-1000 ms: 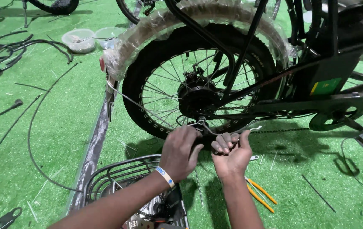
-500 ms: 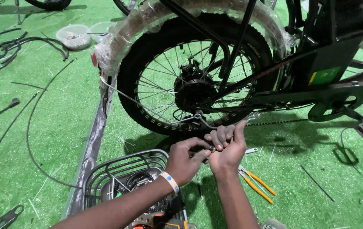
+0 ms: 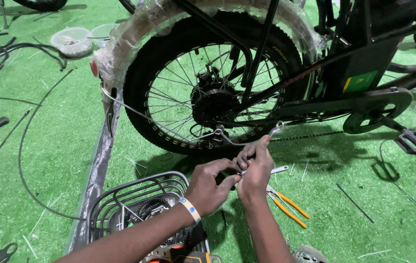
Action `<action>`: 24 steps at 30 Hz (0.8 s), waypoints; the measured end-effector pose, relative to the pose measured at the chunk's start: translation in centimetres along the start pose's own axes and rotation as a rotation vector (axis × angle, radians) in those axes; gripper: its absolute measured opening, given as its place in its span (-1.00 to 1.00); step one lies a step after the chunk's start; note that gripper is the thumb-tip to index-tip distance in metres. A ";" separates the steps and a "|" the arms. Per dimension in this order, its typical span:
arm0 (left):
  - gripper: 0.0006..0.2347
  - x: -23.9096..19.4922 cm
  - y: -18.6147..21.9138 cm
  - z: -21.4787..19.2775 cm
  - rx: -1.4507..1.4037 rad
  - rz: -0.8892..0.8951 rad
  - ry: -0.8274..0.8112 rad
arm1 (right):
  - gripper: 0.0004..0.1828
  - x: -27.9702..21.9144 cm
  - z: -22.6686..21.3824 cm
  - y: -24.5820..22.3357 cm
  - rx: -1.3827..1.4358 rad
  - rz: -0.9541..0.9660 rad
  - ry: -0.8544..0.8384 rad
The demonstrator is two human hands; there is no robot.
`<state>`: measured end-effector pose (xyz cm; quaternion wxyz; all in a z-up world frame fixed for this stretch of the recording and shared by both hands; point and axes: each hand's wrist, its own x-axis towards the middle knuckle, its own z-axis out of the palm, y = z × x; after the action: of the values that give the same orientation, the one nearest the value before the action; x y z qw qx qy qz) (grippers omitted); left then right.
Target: The person assembles the rear wheel and chain of a bicycle. They use a wrench to tighten bolts on the rear axle and adjust the chain tension, then use pliers to manipulate the chain near the rear sprocket.
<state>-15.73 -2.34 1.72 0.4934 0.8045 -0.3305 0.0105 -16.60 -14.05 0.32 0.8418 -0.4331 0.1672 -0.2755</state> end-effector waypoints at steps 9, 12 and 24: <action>-0.93 0.0 -0.7 0.5 -0.541 -0.325 0.066 | -0.52 0.4 -1.1 1.0 -0.489 -0.160 0.146; -0.88 1.2 -2.5 0.2 -0.681 -0.474 0.104 | -0.81 0.4 -1.3 0.6 -0.604 -0.190 -0.060; -0.85 3.3 -4.7 -3.2 0.256 -0.074 -0.010 | -0.86 -0.2 -1.4 3.4 -0.487 -0.132 -0.091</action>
<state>-9.60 -0.14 0.77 0.3852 0.8725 -0.2991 0.0302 -16.39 -13.14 -3.26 0.6994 -0.6449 0.1619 -0.2620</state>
